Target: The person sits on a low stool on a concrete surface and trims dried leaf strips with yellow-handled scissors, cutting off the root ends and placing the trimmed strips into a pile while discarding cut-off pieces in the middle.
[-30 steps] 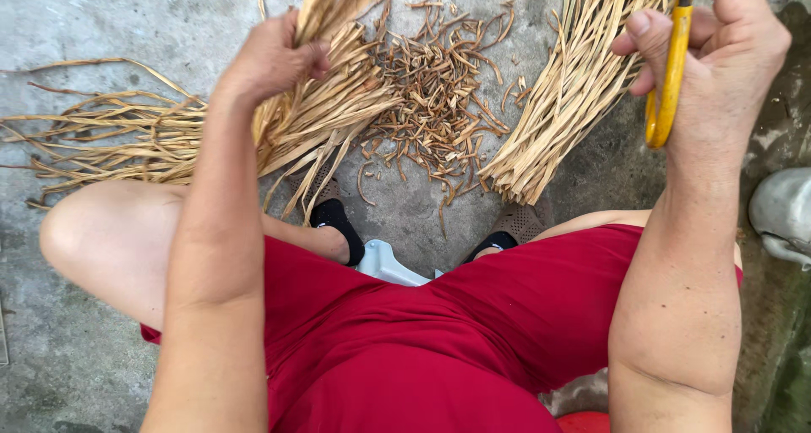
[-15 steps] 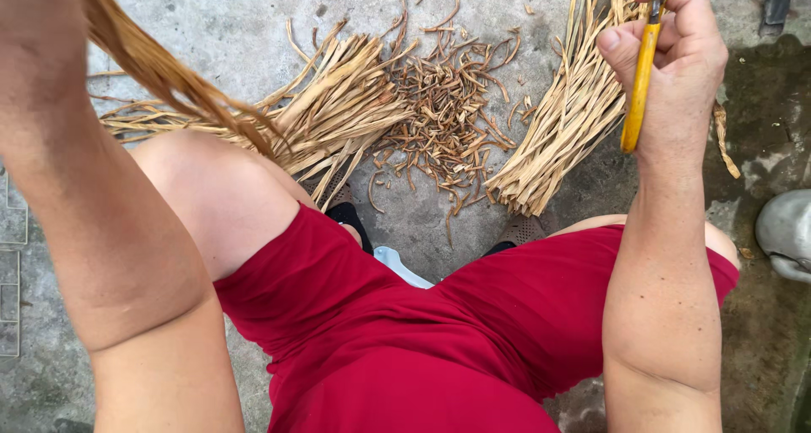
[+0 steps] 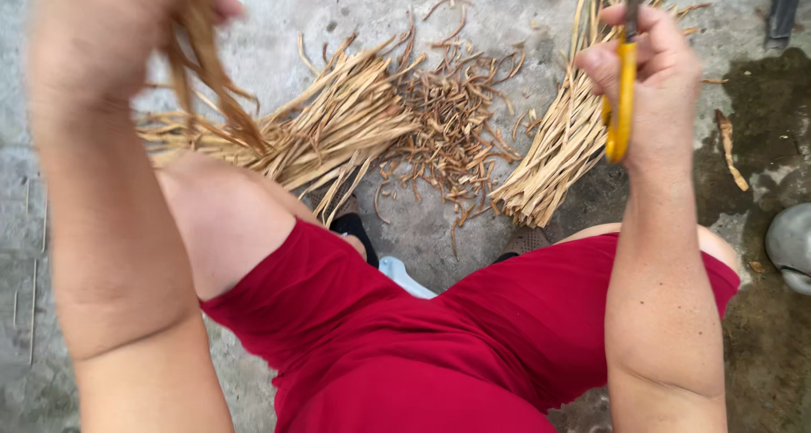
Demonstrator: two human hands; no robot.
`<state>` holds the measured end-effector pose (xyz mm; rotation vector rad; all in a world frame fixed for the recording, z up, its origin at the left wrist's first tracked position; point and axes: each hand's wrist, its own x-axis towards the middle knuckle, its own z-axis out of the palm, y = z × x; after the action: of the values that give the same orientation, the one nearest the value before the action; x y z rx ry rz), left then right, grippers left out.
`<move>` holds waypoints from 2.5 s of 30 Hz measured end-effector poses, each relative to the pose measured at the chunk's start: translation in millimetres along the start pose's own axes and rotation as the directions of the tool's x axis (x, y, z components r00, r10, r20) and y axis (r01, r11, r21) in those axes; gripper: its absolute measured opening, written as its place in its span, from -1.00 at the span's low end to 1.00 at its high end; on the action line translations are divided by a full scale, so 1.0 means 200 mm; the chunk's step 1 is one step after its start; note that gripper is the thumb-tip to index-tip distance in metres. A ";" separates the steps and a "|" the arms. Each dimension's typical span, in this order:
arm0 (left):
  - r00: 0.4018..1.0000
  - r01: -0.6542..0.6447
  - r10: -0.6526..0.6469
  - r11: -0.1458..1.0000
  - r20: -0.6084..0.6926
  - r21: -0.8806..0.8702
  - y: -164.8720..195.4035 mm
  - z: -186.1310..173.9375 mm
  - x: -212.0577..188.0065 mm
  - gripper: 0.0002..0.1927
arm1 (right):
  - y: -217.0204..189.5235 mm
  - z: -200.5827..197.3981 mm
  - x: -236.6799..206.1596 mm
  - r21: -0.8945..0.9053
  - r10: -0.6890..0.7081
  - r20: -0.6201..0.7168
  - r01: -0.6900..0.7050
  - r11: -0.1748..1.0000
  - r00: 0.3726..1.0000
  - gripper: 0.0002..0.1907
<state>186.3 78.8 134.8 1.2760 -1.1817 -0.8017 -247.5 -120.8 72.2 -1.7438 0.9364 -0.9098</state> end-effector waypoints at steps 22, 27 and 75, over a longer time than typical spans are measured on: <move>0.851 0.521 -0.370 0.686 0.373 -0.508 -0.43 1.12 0.03 -0.72 | -0.03 0.27 -0.11 0.557 0.093 0.087 -0.125 0.821 0.992 -0.56; 0.841 0.542 -0.391 0.590 0.375 -0.599 -0.42 1.18 0.05 -0.78 | -0.05 0.27 -0.10 0.457 0.094 0.021 -0.093 0.885 0.995 -0.55; 0.893 0.441 -0.332 0.780 0.305 -0.443 -0.51 1.27 0.00 -0.58 | 0.00 0.25 -0.10 0.425 0.028 -0.132 0.031 0.905 0.991 -0.55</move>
<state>-39.4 -11.1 9.1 1.0132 -0.7845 -1.4822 -212.2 -84.3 53.6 -1.3204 0.7500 -1.1493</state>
